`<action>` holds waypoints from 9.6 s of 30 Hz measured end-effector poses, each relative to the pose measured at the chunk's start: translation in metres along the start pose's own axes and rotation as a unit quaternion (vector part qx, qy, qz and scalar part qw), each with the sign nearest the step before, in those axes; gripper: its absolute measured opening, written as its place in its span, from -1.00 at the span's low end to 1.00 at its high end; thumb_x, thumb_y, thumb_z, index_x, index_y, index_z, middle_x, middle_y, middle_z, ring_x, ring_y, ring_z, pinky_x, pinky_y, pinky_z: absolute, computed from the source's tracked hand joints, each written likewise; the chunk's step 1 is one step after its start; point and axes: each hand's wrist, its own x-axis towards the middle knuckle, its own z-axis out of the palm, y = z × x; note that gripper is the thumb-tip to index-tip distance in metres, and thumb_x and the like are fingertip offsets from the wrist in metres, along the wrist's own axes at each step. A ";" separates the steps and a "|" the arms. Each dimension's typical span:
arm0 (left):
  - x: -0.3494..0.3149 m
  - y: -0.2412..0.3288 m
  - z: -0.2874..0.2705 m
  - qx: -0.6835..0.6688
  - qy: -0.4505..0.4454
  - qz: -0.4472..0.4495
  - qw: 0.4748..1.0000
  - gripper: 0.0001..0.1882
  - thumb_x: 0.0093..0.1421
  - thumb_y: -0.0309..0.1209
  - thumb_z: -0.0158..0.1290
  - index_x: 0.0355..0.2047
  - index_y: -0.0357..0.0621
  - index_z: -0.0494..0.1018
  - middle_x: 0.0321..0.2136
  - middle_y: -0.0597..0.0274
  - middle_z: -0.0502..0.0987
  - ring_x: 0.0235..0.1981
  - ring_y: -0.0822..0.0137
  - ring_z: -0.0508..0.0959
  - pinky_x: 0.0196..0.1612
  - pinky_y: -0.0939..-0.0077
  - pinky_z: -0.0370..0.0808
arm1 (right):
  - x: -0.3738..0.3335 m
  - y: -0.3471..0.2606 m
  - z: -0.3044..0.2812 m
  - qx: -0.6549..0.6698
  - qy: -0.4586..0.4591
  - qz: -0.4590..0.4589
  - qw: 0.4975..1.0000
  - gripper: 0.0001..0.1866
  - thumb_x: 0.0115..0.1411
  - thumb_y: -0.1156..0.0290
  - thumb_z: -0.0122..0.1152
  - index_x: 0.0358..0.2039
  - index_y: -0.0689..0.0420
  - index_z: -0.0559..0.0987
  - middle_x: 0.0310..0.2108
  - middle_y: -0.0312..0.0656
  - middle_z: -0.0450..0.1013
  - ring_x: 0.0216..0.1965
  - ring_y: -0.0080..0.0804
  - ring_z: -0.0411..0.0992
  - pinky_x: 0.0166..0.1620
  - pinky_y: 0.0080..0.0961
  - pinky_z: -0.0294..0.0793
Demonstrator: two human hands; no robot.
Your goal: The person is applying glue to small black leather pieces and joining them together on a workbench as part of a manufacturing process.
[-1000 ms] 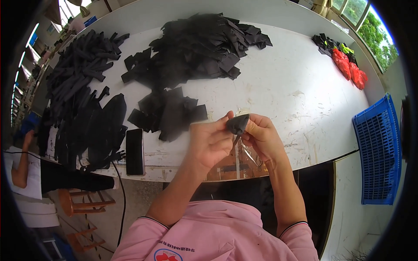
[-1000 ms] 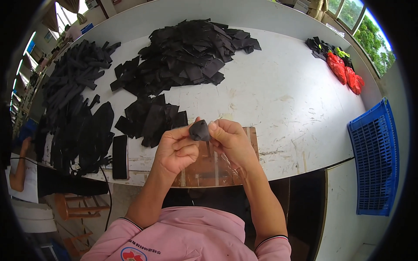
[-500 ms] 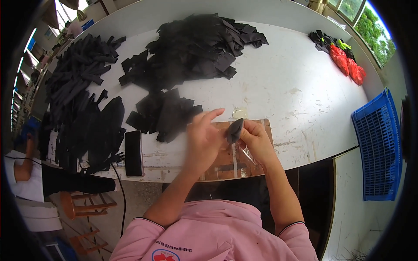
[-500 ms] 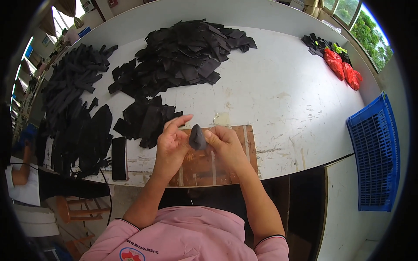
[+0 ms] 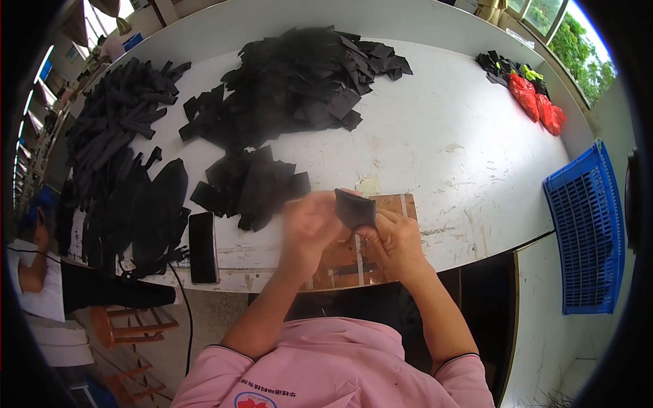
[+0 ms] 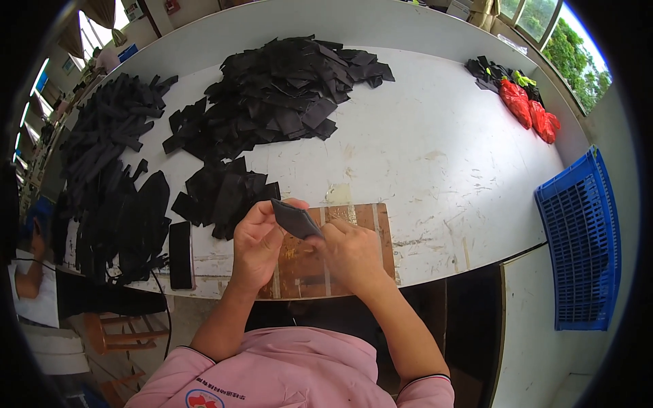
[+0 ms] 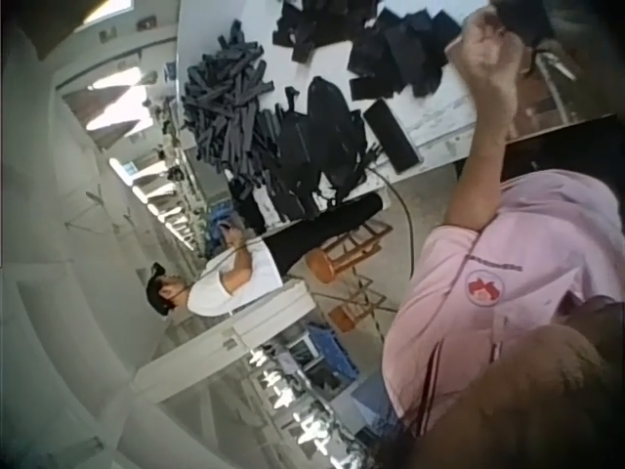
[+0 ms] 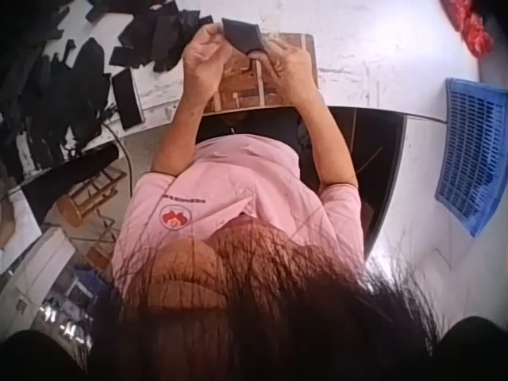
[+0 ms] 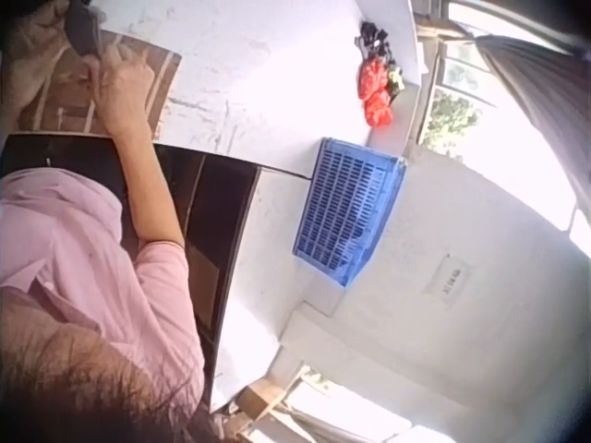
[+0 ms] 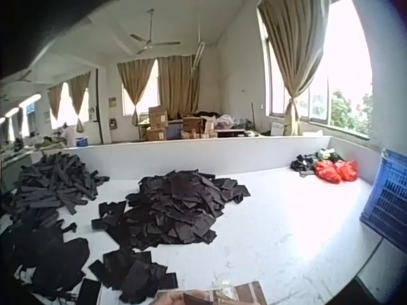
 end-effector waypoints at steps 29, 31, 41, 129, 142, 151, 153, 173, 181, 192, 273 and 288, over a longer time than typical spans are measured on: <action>0.008 0.020 0.005 -0.001 0.038 0.000 0.999 -0.86 0.15 -0.40 -0.07 -0.45 -0.24 0.36 -0.46 0.13 0.44 -0.42 0.38 0.42 -0.26 0.51 0.36 | 0.009 -0.014 -0.016 0.049 -0.103 0.023 0.993 -0.85 0.02 0.38 0.09 -0.57 0.18 0.41 -0.66 -0.11 0.31 -0.61 -0.09 0.30 -0.55 -0.34 0.27; 0.006 0.027 0.008 0.008 0.037 -0.002 0.999 -0.85 0.15 -0.41 -0.07 -0.45 -0.25 0.36 -0.46 0.14 0.45 -0.41 0.40 0.42 -0.25 0.52 0.36 | 0.008 -0.013 -0.014 0.069 -0.063 -0.014 0.995 -0.82 -0.02 0.47 0.08 -0.68 0.17 0.34 -0.72 -0.13 0.26 -0.64 -0.15 0.31 -0.56 -0.36 0.29; 0.029 0.008 -0.084 0.412 0.250 0.079 0.872 -0.89 0.09 -0.52 -0.08 -0.38 -0.24 0.41 -0.55 0.19 0.48 -0.54 0.44 0.45 -0.46 0.63 0.36 | 0.016 -0.041 -0.061 0.339 0.119 0.090 0.929 -0.61 0.18 0.19 -0.08 -0.63 0.24 0.34 -0.74 -0.26 0.19 -0.69 -0.54 0.18 -0.63 -0.69 0.12; -0.038 0.046 0.016 -0.028 -0.059 -0.307 0.949 -0.69 -0.08 -0.71 -0.02 -0.26 -0.27 0.32 -0.45 0.24 0.43 -0.46 0.49 0.43 -0.39 0.70 0.36 | -0.040 -0.036 0.012 0.719 0.059 0.267 0.639 -0.85 0.10 0.43 0.04 -0.55 0.19 0.35 -0.40 -0.33 0.29 -0.51 -0.67 0.25 -0.39 -0.73 0.29; -0.034 0.049 0.018 0.042 0.090 -0.236 0.967 -0.89 0.05 -0.61 -0.02 -0.39 -0.25 0.31 -0.44 0.14 0.47 -0.63 0.61 0.39 -0.69 0.85 0.26 | -0.015 -0.064 -0.020 0.316 0.075 0.204 0.924 -0.89 -0.01 0.52 0.10 -0.54 0.22 0.35 -0.53 -0.17 0.29 -0.56 -0.31 0.30 -0.48 -0.52 0.30; 0.013 0.092 0.041 -0.407 -0.008 -0.387 0.827 -0.81 0.18 -0.40 -0.15 -0.20 -0.15 0.30 -0.48 0.28 0.41 -0.81 0.71 0.17 -0.80 0.87 0.08 | 0.040 -0.055 -0.066 0.479 -0.020 0.197 0.855 -0.80 0.10 0.35 0.04 -0.55 0.21 0.36 -0.66 -0.33 0.24 -0.61 -0.62 0.20 -0.54 -0.68 0.17; 0.017 0.057 0.015 -0.448 -0.003 -0.401 0.799 -0.77 0.18 -0.44 -0.20 -0.15 -0.19 0.28 -0.49 0.21 0.43 -0.85 0.69 0.16 -0.83 0.82 0.07 | 0.036 -0.032 -0.047 0.571 -0.068 0.313 0.756 -0.72 0.14 0.23 0.01 -0.57 0.18 0.38 -0.70 -0.43 0.20 -0.65 -0.72 0.10 -0.59 -0.73 0.09; -0.011 0.006 -0.009 -0.159 0.051 -0.352 0.921 -0.67 0.06 -0.55 -0.02 -0.12 -0.18 0.30 -0.45 0.33 0.43 -0.65 0.65 0.29 -0.64 0.82 0.20 | 0.001 0.014 0.004 0.589 -0.124 0.346 0.720 -0.71 0.13 0.24 0.03 -0.58 0.19 0.39 -0.68 -0.40 0.26 -0.63 -0.70 0.16 -0.56 -0.73 0.15; 0.020 0.037 0.010 0.271 -0.146 0.070 0.949 -0.81 -0.01 -0.54 0.08 -0.34 -0.22 0.41 -0.39 0.14 0.48 -0.27 0.31 0.41 -0.14 0.49 0.32 | 0.008 -0.001 -0.016 0.343 0.048 0.173 0.922 -0.76 0.03 0.27 0.12 -0.40 0.19 0.45 -0.50 -0.20 0.33 -0.47 -0.46 0.32 -0.48 -0.57 0.31; 0.008 0.026 0.017 -0.007 -0.015 -0.152 0.988 -0.82 -0.04 -0.56 0.11 -0.38 -0.23 0.40 -0.37 0.11 0.47 -0.27 0.34 0.42 -0.16 0.48 0.37 | -0.006 0.000 -0.001 0.006 -0.084 0.031 0.996 -0.76 -0.17 0.27 0.22 -0.57 0.13 0.41 -0.64 -0.24 0.32 -0.58 -0.29 0.36 -0.58 -0.44 0.33; -0.019 0.084 -0.064 0.074 0.137 -0.244 0.957 -0.69 0.02 -0.44 0.01 -0.21 -0.27 0.29 -0.41 0.15 0.47 -0.47 0.49 0.45 -0.41 0.68 0.37 | 0.012 -0.074 0.056 0.680 -0.039 0.445 0.582 -0.83 0.03 0.41 0.17 -0.39 0.19 0.45 -0.52 -0.26 0.44 -0.58 -0.54 0.38 -0.53 -0.66 0.40; -0.051 0.070 -0.060 -0.053 0.200 -0.352 0.913 -0.92 0.06 -0.51 -0.02 -0.41 -0.24 0.40 -0.58 0.21 0.47 -0.60 0.45 0.45 -0.52 0.67 0.33 | 0.007 -0.064 0.064 0.733 -0.016 0.452 0.508 -0.77 0.07 0.39 0.10 -0.28 0.22 0.38 -0.37 -0.14 0.43 -0.38 -0.33 0.46 -0.33 -0.47 0.50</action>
